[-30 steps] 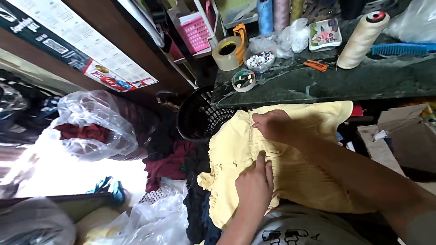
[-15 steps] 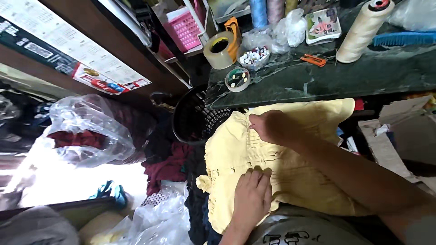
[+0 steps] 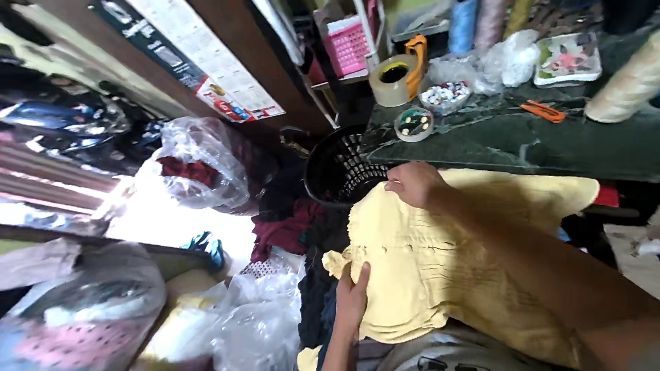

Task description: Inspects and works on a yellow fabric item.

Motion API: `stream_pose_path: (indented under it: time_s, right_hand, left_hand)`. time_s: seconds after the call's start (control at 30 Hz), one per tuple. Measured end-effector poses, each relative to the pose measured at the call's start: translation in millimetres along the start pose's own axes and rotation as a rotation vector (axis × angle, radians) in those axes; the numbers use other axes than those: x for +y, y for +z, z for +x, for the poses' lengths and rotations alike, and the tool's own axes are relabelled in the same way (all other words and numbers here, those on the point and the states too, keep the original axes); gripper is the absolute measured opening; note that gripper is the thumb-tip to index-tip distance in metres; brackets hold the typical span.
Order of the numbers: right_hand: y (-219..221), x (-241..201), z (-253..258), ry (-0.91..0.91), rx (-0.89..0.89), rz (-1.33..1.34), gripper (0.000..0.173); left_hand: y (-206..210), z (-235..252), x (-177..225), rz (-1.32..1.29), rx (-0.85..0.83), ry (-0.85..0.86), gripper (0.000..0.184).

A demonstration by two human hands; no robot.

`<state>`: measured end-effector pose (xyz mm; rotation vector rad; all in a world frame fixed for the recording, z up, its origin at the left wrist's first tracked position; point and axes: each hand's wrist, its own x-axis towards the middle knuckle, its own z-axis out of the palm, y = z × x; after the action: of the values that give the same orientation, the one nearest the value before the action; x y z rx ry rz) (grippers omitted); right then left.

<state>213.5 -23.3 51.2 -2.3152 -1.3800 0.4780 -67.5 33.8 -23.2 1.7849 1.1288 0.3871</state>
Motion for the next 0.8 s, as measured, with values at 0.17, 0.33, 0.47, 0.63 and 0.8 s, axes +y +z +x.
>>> stream_pose_path:
  time_s: [0.17, 0.33, 0.47, 0.63, 0.8]
  right_hand:
    - [1, -9, 19, -0.025, 0.38, 0.003, 0.031]
    - [12, -13, 36, 0.044, 0.285, -0.038, 0.034]
    - [12, -13, 42, 0.099, 0.194, -0.061, 0.035]
    - [7, -17, 48, 0.115, 0.145, -0.101, 0.035]
    - [8, -23, 47, 0.105, 0.157, -0.06, 0.035]
  left_hand:
    - [-31, 7, 0, 0.135, 0.328, 0.162, 0.041]
    - [-54, 33, -21, 0.246, 0.346, 0.137, 0.057]
    - [-44, 46, -55, 0.273, 0.177, 0.141, 0.04]
    - [-28, 45, -60, 0.025, 0.145, 0.321, 0.041]
    - [-22, 45, -7, -0.398, 0.001, 0.227, 0.024]
